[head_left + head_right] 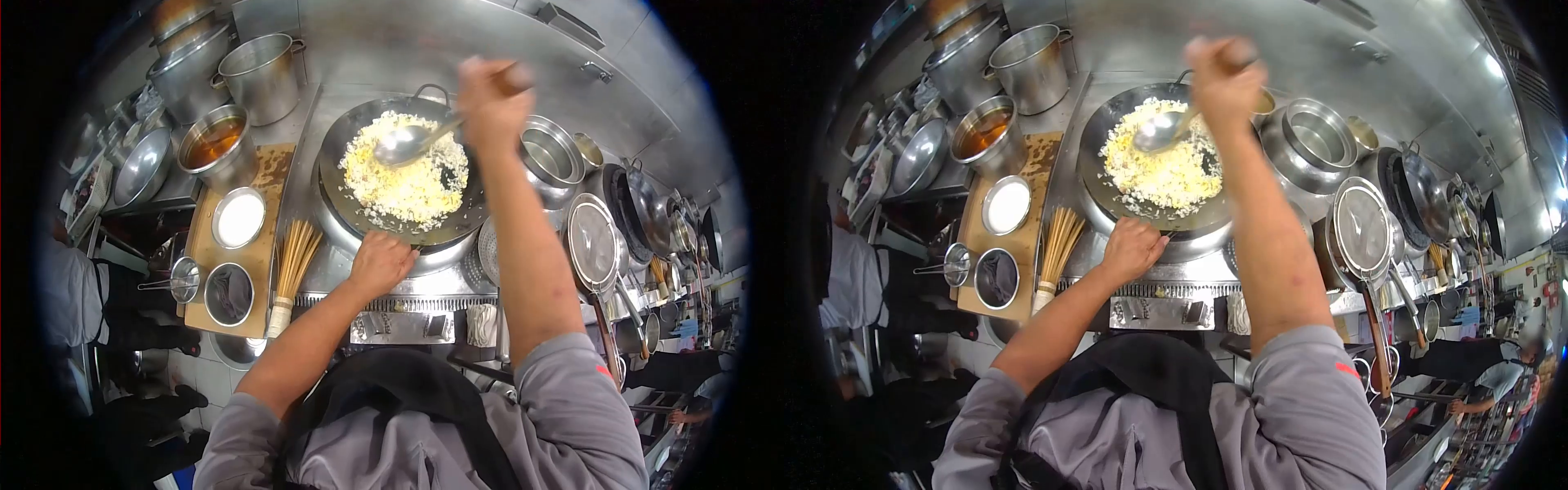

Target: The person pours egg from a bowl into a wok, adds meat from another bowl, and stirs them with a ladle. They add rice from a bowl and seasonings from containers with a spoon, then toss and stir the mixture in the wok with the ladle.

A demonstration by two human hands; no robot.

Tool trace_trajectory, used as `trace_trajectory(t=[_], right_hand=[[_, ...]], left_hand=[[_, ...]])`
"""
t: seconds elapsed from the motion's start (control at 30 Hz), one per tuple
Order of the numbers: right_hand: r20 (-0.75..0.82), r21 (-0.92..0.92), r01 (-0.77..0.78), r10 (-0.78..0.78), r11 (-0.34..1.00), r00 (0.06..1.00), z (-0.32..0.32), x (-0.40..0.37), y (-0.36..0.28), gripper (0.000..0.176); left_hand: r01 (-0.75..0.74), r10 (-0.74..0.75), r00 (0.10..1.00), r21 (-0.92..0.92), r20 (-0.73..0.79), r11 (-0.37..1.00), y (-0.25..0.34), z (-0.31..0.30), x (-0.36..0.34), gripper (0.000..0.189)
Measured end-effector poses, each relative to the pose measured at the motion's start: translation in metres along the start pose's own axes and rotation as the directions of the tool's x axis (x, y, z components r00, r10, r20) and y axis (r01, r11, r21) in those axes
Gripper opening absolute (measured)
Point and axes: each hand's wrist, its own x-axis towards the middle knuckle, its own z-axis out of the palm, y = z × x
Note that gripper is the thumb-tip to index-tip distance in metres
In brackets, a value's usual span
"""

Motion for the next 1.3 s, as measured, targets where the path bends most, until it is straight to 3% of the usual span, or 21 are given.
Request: trace_trajectory(t=[0.03, 0.07, 0.13, 0.17, 0.23, 0.33, 0.4, 0.47, 0.57, 0.6, 0.67, 0.7, 0.83, 0.93, 0.97, 1.0, 1.07, 1.1, 1.2, 1.23, 1.3], right_hand=[[0.067, -0.294, 0.092, -0.075, 0.951, 0.995, 0.007, -0.029, 0.02, 0.02], [0.112, -0.12, 0.047, -0.034, 0.992, 0.993, 0.017, -0.029, 0.017, 0.02], [0.129, -0.206, -0.161, 0.19, 0.965, 0.973, 0.02, -0.009, -0.022, 0.018], [0.122, -0.212, -0.168, 0.197, 0.963, 0.973, 0.017, -0.012, -0.05, 0.018], [0.136, 0.009, -0.143, 0.141, 0.99, 0.981, 0.012, -0.032, -0.097, 0.023], [0.207, -0.185, -0.097, 0.135, 0.978, 0.969, 0.004, -0.059, -0.053, 0.024], [0.19, -0.182, -0.05, 0.085, 0.982, 0.978, -0.022, -0.045, -0.06, 0.025], [0.098, 0.048, -0.097, 0.092, 0.994, 0.991, -0.034, -0.041, -0.111, 0.023], [0.066, 0.03, -0.17, 0.168, 0.985, 0.984, -0.077, -0.063, -0.038, 0.019], [0.064, 0.028, -0.166, 0.164, 0.986, 0.984, -0.078, -0.056, -0.043, 0.019], [0.035, 0.24, -0.135, 0.13, 0.961, 0.991, -0.068, -0.031, -0.069, 0.018], [0.104, 0.328, -0.121, 0.092, 0.937, 0.99, -0.061, -0.034, -0.091, 0.017], [0.069, 0.176, -0.186, 0.177, 0.967, 0.982, -0.041, -0.072, -0.059, 0.016], [0.169, 0.333, -0.096, 0.04, 0.938, 0.985, -0.027, -0.051, -0.089, 0.016], [0.142, 0.308, -0.003, -0.043, 0.951, 0.989, -0.021, -0.058, -0.095, 0.015], [0.144, 0.341, -0.021, -0.03, 0.94, 0.989, -0.011, -0.069, -0.082, 0.016], [0.168, -0.082, -0.06, 0.073, 0.995, 0.983, -0.006, -0.074, -0.042, 0.02], [0.231, -0.109, -0.124, 0.146, 0.986, 0.962, -0.011, -0.049, -0.037, 0.025], [0.117, 0.096, -0.039, 0.027, 0.995, 0.993, -0.022, -0.022, -0.071, 0.022], [0.119, 0.093, -0.044, 0.033, 0.995, 0.992, -0.024, -0.031, -0.048, 0.022], [-0.052, -0.158, 0.235, -0.246, 0.959, 0.968, -0.036, -0.049, 0.015, 0.021]], left_hand=[[-0.02, 0.02, 0.999, 0.024, -0.028, 1.0, 0.0, 0.001, -0.002, 0.025], [-0.016, 0.016, 1.0, 0.016, -0.01, 1.0, 0.001, -0.001, -0.003, 0.025], [0.021, -0.019, 0.996, -0.021, 0.084, 1.0, 0.001, -0.002, -0.001, 0.026], [0.014, -0.013, 0.998, -0.025, 0.061, 1.0, 0.0, -0.001, -0.002, 0.026], [0.034, -0.033, 0.998, -0.014, 0.059, 0.999, 0.003, -0.004, 0.001, 0.025], [0.02, -0.019, 1.0, -0.026, 0.023, 0.999, 0.004, -0.003, -0.001, 0.024], [-0.014, 0.013, 1.0, -0.049, -0.025, 0.999, 0.006, 0.0, -0.002, 0.023], [0.003, -0.005, 1.0, -0.066, -0.018, 0.998, 0.004, -0.002, -0.001, 0.023], [0.006, -0.006, 0.999, -0.005, -0.043, 1.0, 0.005, 0.002, 0.0, 0.024], [0.002, -0.002, 0.999, -0.006, -0.045, 1.0, 0.006, 0.002, 0.0, 0.024], [0.002, -0.004, 1.0, -0.069, -0.026, 0.998, 0.004, 0.001, -0.001, 0.026], [0.008, -0.01, 1.0, -0.066, -0.025, 0.998, 0.004, 0.002, 0.0, 0.026], [-0.004, 0.003, 0.999, -0.032, -0.038, 0.999, 0.005, 0.003, -0.003, 0.026], [-0.003, 0.001, 0.999, -0.035, -0.049, 0.999, 0.004, 0.002, 0.001, 0.025], [0.003, -0.005, 0.999, -0.042, -0.043, 0.999, 0.004, 0.002, -0.001, 0.025], [0.009, -0.01, 0.999, -0.041, -0.038, 0.999, 0.003, 0.002, -0.002, 0.025], [-0.016, 0.016, 0.999, -0.006, -0.039, 1.0, 0.003, 0.004, -0.001, 0.025], [-0.023, 0.023, 0.999, -0.005, -0.047, 1.0, 0.003, 0.003, 0.001, 0.025], [-0.006, 0.005, 0.999, -0.035, -0.034, 0.999, 0.001, 0.001, 0.001, 0.025], [0.006, -0.007, 1.0, -0.035, -0.03, 0.999, 0.002, 0.002, 0.0, 0.025], [0.005, -0.006, 1.0, -0.045, -0.017, 0.999, 0.004, 0.004, -0.001, 0.026]])
